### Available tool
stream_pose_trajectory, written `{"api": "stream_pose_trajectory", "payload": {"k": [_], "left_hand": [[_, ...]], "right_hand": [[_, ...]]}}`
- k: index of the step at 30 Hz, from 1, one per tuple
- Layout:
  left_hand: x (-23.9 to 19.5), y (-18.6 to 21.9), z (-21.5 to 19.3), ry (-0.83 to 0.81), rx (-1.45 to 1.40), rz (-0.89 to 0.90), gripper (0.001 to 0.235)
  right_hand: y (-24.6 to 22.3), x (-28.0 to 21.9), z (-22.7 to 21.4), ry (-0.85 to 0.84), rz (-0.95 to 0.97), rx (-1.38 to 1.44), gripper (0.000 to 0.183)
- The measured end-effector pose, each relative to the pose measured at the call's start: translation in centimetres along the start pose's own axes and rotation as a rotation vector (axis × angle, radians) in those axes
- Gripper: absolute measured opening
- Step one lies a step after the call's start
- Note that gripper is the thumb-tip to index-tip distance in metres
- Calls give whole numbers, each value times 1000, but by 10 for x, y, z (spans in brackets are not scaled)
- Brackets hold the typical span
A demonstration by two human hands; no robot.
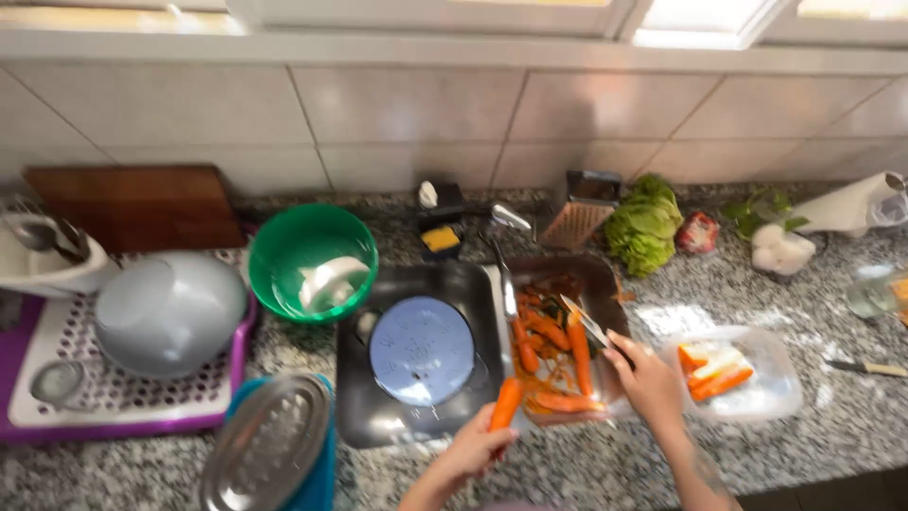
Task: The person peels several carrots using a vegetable peeler over a kitchen sink, placing the peeled carrots into a clear plastic container. After peeling, the person rinses the carrots under running water in the container.
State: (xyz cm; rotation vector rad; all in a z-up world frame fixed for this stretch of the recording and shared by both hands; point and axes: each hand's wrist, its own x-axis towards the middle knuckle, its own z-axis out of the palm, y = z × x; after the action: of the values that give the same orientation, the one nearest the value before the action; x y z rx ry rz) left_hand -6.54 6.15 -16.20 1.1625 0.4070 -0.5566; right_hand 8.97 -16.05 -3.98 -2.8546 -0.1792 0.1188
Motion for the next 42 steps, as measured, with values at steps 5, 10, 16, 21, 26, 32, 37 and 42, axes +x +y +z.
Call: {"api": "stream_pose_trajectory", "payload": {"k": [5, 10, 16, 21, 26, 32, 37, 42], "left_hand": [[-92, 120, -24, -30, 187, -174, 58], [-104, 142, -44, -40, 220, -168, 56], [-127, 152, -36, -31, 204, -157, 32], [-127, 140, -35, -50, 219, -134, 28], [-127, 135, -31, -51, 228, -140, 29], [-126, 130, -31, -89, 238, -121, 31], [-126, 128, -35, -72, 216, -134, 30], [-131, 135, -34, -62, 216, -142, 32]], "right_hand": [[-44, -24, 2, -171, 163, 78, 36], [-64, -38, 7, -137, 242, 130, 39], [-85, -63, 8, -401, 354, 212, 34], [-95, -85, 0, -340, 392, 345, 40], [-73, -95, 11, -231, 486, 553, 36], [-65, -96, 33, -205, 750, 1517, 34], [-63, -86, 36, 42, 529, 943, 34], [-77, -88, 21, -1, 391, 318, 39]]}}
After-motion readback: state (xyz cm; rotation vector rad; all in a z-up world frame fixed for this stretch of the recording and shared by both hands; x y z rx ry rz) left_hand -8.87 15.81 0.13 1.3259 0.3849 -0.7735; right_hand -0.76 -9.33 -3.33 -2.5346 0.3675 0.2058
